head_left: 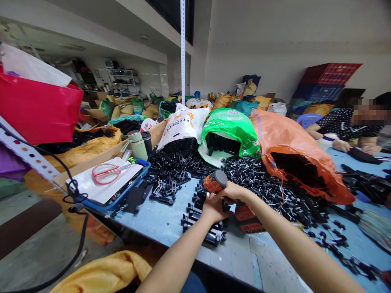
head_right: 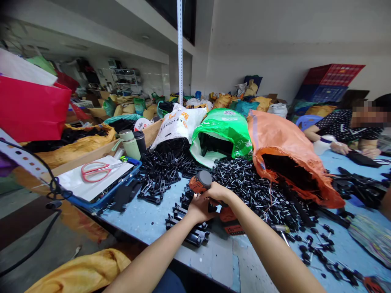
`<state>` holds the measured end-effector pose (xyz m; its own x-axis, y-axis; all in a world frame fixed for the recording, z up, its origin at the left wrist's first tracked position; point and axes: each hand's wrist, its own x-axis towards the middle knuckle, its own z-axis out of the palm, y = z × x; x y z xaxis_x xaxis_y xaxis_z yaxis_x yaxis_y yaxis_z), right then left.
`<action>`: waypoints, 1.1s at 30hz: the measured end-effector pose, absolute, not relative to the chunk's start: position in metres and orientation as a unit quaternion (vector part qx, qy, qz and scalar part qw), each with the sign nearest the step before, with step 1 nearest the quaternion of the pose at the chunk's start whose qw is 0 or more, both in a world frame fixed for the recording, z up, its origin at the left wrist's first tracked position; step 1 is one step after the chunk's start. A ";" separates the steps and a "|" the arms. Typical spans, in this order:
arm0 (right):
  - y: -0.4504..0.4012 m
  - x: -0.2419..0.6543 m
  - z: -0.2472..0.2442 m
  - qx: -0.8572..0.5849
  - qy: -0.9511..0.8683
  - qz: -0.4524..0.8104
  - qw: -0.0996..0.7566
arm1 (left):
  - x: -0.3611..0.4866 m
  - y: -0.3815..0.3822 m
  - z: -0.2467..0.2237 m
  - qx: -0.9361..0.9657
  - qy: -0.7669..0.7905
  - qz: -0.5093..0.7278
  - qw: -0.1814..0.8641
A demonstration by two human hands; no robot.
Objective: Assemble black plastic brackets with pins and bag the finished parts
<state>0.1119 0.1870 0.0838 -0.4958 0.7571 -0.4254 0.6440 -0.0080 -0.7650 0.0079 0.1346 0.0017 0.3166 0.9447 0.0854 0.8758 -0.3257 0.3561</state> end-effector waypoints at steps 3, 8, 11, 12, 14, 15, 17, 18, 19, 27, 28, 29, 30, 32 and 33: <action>0.180 0.106 0.095 -0.490 -0.732 0.469 0.054 | 0.007 0.135 0.001 0.798 0.575 0.134 0.124; 0.181 0.092 0.121 -0.514 -0.775 0.362 -0.063 | 0.003 0.134 -0.006 0.796 0.575 0.154 0.109; 0.188 0.079 0.136 -0.514 -0.779 0.338 -0.119 | 0.001 0.133 -0.012 0.791 0.582 0.163 0.093; 0.190 0.073 0.140 -0.511 -0.782 0.328 -0.143 | 0.000 0.133 -0.014 0.790 0.584 0.162 0.096; 0.192 0.061 0.148 -0.502 -0.786 0.308 -0.187 | -0.001 0.133 -0.017 0.788 0.585 0.160 0.109; 0.193 0.054 0.150 -0.498 -0.788 0.297 -0.207 | -0.001 0.134 -0.019 0.787 0.585 0.159 0.115; 0.194 0.040 0.153 -0.490 -0.789 0.280 -0.241 | -0.002 0.136 -0.021 0.785 0.587 0.155 0.125; 0.195 0.035 0.153 -0.486 -0.790 0.274 -0.254 | -0.001 0.138 -0.022 0.785 0.587 0.152 0.130; 0.195 0.029 0.153 -0.483 -0.791 0.268 -0.266 | -0.001 0.139 -0.022 0.785 0.587 0.150 0.133; 0.176 0.023 0.159 -0.469 -0.809 0.223 -0.275 | -0.013 0.111 0.004 0.791 0.573 0.152 0.152; 0.171 0.025 0.160 -0.467 -0.810 0.223 -0.275 | -0.017 0.100 0.005 0.795 0.565 0.161 0.150; 0.166 0.027 0.161 -0.464 -0.811 0.226 -0.276 | -0.022 0.089 0.006 0.799 0.559 0.169 0.145; 0.162 0.028 0.161 -0.460 -0.812 0.230 -0.277 | -0.026 0.079 0.006 0.801 0.555 0.175 0.141; 0.156 0.027 0.161 -0.450 -0.813 0.240 -0.281 | -0.032 0.062 0.001 0.799 0.558 0.176 0.137; 0.154 0.025 0.160 -0.446 -0.813 0.245 -0.285 | -0.035 0.056 -0.001 0.798 0.560 0.175 0.138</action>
<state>0.0254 0.1537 0.1605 -0.4405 0.5847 -0.6813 0.8639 0.4826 -0.1444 -0.0348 0.0562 -0.0015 0.3107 0.9424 0.1242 0.8458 -0.3337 0.4162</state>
